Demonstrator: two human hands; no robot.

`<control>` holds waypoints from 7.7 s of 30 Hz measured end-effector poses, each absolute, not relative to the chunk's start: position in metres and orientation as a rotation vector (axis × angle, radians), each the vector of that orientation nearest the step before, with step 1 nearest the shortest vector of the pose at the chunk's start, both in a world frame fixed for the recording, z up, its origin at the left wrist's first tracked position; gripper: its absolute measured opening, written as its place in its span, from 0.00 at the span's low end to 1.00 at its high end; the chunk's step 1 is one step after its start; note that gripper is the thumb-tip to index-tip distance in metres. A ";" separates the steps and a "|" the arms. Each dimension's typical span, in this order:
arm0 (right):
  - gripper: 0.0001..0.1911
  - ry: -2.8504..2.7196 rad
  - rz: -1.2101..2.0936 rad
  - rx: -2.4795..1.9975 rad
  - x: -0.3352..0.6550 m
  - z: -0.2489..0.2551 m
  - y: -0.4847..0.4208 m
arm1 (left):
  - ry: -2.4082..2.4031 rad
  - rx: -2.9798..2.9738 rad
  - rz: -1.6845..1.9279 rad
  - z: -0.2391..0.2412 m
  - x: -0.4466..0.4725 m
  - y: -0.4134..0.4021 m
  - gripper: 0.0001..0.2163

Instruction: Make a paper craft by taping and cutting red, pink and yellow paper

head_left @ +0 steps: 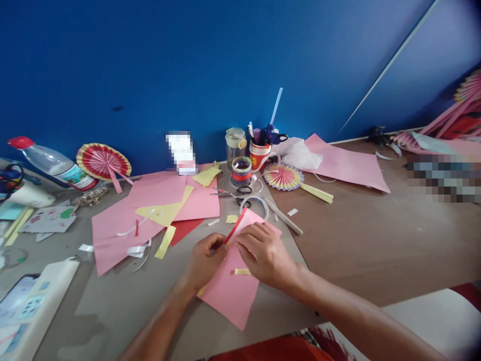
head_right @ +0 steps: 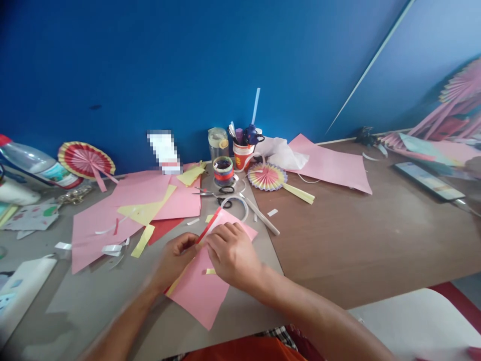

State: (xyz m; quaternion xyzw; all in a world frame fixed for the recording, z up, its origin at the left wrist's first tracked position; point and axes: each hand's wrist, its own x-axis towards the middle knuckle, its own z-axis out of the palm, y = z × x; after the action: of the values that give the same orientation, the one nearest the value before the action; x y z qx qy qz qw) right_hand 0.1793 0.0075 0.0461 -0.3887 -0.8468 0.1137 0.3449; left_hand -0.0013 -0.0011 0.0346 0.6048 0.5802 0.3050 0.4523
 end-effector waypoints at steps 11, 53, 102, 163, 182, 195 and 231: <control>0.09 -2.168 0.334 -1.083 0.165 0.024 0.011 | 1.383 1.551 0.787 0.037 0.002 -0.002 0.07; 0.09 -2.076 0.843 -1.154 0.170 0.029 0.020 | 1.364 1.534 0.668 0.033 -0.001 -0.002 0.06; 0.13 -1.969 -0.066 -1.735 0.307 0.038 0.044 | 1.228 2.863 0.224 0.035 -0.015 0.018 0.10; 0.04 -2.902 0.497 -1.009 0.164 0.016 -0.034 | 1.164 2.596 0.243 0.016 -0.020 0.010 0.25; 0.08 -2.248 1.144 -1.004 0.176 0.041 -0.006 | 1.174 2.462 0.364 0.019 -0.020 0.008 0.20; 0.07 -1.108 1.400 -1.315 0.172 0.030 0.020 | 1.079 1.402 0.701 0.032 0.000 -0.005 0.19; 0.10 -1.691 1.243 -1.379 0.216 0.022 0.033 | 1.632 1.932 0.716 0.021 0.000 -0.004 0.09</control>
State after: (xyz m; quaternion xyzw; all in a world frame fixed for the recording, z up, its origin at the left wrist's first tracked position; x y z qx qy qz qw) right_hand 0.2160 0.0329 0.0217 -0.5222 -0.6403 0.4705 0.3098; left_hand -0.0004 -0.0040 0.0205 0.7110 0.6005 0.2636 0.2537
